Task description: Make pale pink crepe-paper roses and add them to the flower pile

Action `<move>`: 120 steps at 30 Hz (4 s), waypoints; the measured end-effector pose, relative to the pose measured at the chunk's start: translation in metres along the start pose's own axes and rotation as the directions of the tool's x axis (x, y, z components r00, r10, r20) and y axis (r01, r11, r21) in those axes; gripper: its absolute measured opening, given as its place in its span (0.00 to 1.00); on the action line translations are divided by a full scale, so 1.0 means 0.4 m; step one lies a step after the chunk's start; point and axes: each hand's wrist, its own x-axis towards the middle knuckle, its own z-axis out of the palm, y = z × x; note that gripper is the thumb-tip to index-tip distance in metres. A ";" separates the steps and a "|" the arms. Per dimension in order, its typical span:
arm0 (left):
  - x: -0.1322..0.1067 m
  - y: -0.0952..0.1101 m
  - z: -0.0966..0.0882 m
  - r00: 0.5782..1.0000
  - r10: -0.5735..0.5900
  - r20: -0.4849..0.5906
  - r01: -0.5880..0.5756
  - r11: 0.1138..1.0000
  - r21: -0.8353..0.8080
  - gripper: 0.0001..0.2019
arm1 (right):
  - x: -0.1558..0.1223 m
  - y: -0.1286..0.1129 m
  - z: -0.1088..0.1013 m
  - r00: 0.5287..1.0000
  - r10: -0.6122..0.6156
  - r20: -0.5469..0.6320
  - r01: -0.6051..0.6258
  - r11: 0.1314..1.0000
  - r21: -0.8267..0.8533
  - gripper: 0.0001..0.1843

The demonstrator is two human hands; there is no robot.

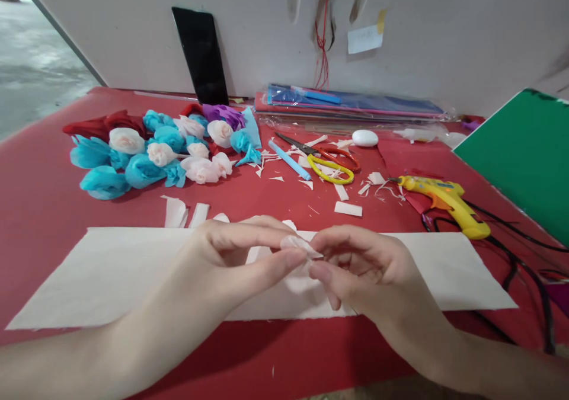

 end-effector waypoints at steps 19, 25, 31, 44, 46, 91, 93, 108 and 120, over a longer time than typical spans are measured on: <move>0.013 0.001 -0.002 0.998 -0.019 -0.052 0.020 1.000 0.017 0.06 | 0.002 -0.015 -0.008 0.945 0.312 0.095 -0.326 0.910 0.256 0.03; 0.018 -0.005 0.006 0.998 -0.069 -0.016 0.068 0.997 -0.045 0.07 | 0.006 -0.005 -0.014 0.952 0.275 0.132 -0.301 0.919 0.255 0.02; 0.010 -0.017 -0.002 0.997 -0.067 0.036 0.073 0.978 -0.196 0.08 | 0.007 -0.002 -0.017 0.950 0.291 0.114 -0.310 0.922 0.234 0.02; 0.019 -0.024 -0.007 0.999 -0.013 -0.045 0.011 0.999 -0.030 0.08 | 0.005 -0.003 -0.020 0.945 0.308 0.112 -0.327 0.912 0.247 0.03; 0.020 -0.021 -0.007 0.999 0.000 -0.048 -0.003 0.999 -0.051 0.07 | 0.007 -0.002 -0.019 0.942 0.312 0.125 -0.335 0.909 0.249 0.03; 0.000 -0.020 0.011 0.992 0.120 -0.039 -0.122 0.992 -0.035 0.07 | -0.015 -0.030 0.009 1.000 -0.015 0.006 0.016 0.985 -0.174 0.08; 0.000 -0.023 0.010 0.995 0.098 -0.035 -0.100 0.993 -0.062 0.07 | -0.011 -0.025 0.005 0.991 0.131 0.030 -0.129 0.991 -0.038 0.05; -0.005 -0.016 0.012 0.995 0.094 -0.038 -0.095 0.995 -0.023 0.06 | -0.005 -0.026 -0.005 0.946 0.295 0.135 -0.308 0.948 0.086 0.06; 0.009 -0.024 0.020 0.990 0.064 -0.130 -0.082 0.987 -0.140 0.09 | -0.004 -0.026 -0.012 0.944 0.284 0.168 -0.308 0.941 0.138 0.07</move>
